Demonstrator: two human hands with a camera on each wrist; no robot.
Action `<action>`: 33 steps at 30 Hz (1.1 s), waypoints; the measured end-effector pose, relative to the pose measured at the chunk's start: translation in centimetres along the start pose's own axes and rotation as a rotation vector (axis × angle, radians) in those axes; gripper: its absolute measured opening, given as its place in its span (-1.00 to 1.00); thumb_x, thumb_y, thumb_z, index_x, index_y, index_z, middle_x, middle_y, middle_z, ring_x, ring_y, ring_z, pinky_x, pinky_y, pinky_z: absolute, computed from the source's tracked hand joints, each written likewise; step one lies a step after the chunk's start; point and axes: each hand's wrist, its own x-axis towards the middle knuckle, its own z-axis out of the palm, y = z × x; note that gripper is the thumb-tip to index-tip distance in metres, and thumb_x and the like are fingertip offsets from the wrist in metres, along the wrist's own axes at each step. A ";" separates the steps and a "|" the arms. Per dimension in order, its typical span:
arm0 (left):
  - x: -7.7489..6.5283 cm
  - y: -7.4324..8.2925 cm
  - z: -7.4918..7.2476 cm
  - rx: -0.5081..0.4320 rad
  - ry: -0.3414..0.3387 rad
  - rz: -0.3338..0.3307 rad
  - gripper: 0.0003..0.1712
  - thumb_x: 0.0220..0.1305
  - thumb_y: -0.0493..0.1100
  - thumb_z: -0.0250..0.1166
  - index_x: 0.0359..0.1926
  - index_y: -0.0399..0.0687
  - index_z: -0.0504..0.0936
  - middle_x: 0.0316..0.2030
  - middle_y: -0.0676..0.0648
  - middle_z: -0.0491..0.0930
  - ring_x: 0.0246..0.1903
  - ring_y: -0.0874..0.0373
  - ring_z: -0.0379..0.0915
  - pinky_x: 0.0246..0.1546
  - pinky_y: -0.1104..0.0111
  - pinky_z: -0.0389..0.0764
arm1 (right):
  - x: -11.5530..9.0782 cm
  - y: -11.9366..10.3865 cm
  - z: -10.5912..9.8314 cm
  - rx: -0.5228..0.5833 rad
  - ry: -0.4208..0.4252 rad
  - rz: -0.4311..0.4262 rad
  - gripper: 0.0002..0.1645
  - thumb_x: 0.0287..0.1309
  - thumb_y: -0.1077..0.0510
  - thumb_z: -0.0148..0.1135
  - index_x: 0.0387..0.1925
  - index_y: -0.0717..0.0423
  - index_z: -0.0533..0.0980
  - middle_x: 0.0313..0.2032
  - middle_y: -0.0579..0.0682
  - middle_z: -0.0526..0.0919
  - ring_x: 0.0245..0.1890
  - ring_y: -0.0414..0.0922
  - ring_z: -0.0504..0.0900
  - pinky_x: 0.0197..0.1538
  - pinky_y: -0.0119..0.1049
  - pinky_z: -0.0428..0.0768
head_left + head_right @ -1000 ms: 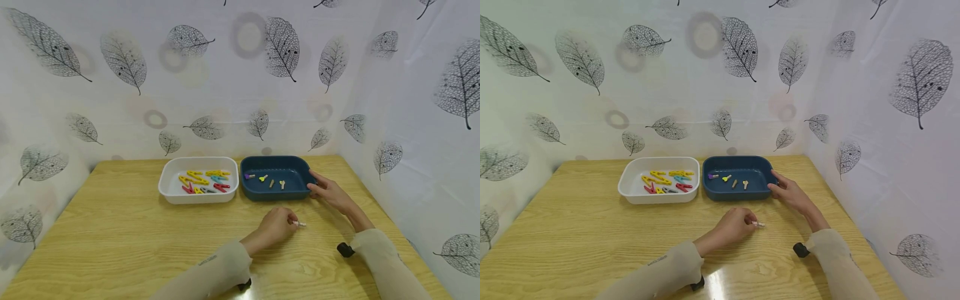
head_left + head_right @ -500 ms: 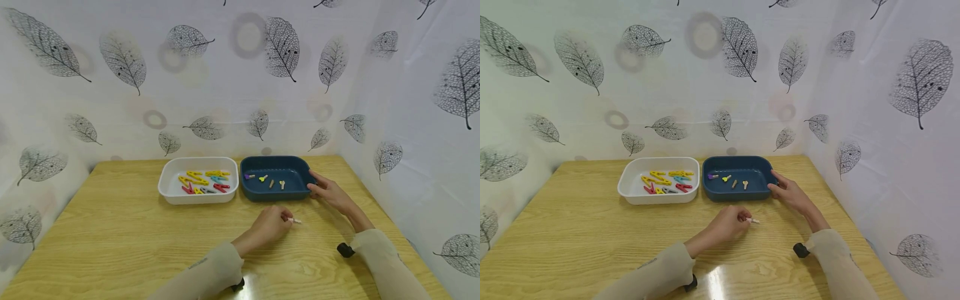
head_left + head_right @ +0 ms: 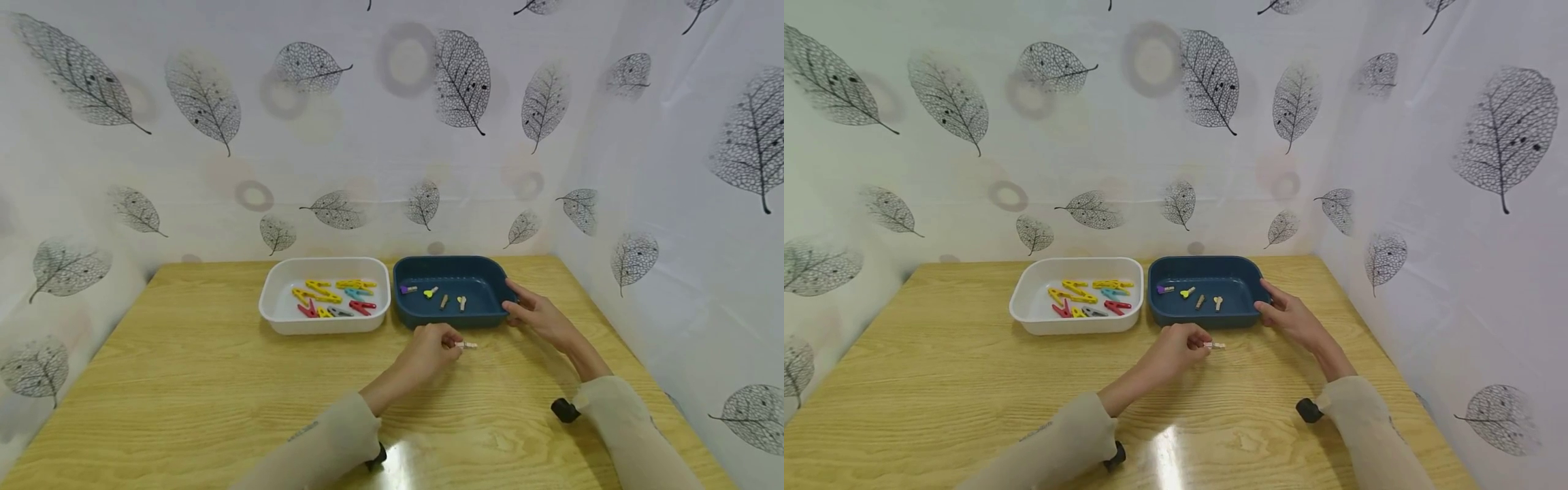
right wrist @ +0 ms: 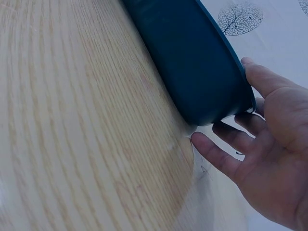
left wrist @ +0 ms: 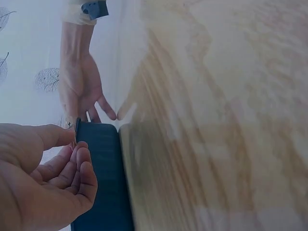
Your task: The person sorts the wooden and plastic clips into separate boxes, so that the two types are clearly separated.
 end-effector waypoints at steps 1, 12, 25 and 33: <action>0.1 0.0 -0.2 -0.002 0.005 -0.002 -0.90 0.30 -0.29 0.43 -0.17 -0.19 0.77 -0.34 0.06 0.74 -0.33 0.33 0.57 -0.24 0.53 0.63 | 0.0 0.0 0.0 0.003 -0.001 0.000 -0.15 0.60 0.06 0.05 0.65 0.13 -0.14 0.54 0.45 0.00 0.07 0.25 0.66 0.15 -0.05 0.69; 0.7 0.7 -2.8 0.011 0.072 -0.015 -0.89 0.35 -0.26 0.42 -0.15 -0.20 0.76 -0.30 -0.01 0.75 -0.32 0.24 0.62 -0.25 0.45 0.68 | 0.0 0.2 -0.1 0.007 0.002 0.001 -0.15 0.60 0.07 0.06 0.65 0.12 -0.12 0.54 0.45 0.02 0.04 0.21 0.68 0.13 -0.08 0.71; 2.9 0.6 -4.4 0.057 0.182 -0.047 -0.86 0.36 -0.21 0.43 -0.14 -0.19 0.78 -0.30 -0.03 0.76 -0.34 0.20 0.63 -0.31 0.41 0.69 | 0.1 0.4 -0.1 0.020 -0.001 -0.016 -0.15 0.60 0.06 0.05 0.65 0.15 -0.12 0.55 0.43 0.00 0.02 0.12 0.70 0.12 -0.15 0.72; 4.4 0.5 -4.5 0.051 0.218 -0.061 -0.84 0.35 -0.21 0.44 -0.13 -0.21 0.78 -0.33 -0.04 0.76 -0.40 0.21 0.61 -0.38 0.44 0.66 | 0.1 0.4 0.0 -0.003 0.013 -0.006 -0.15 0.60 0.03 0.06 0.65 0.13 -0.12 0.52 0.45 0.09 0.03 0.17 0.70 0.12 -0.14 0.72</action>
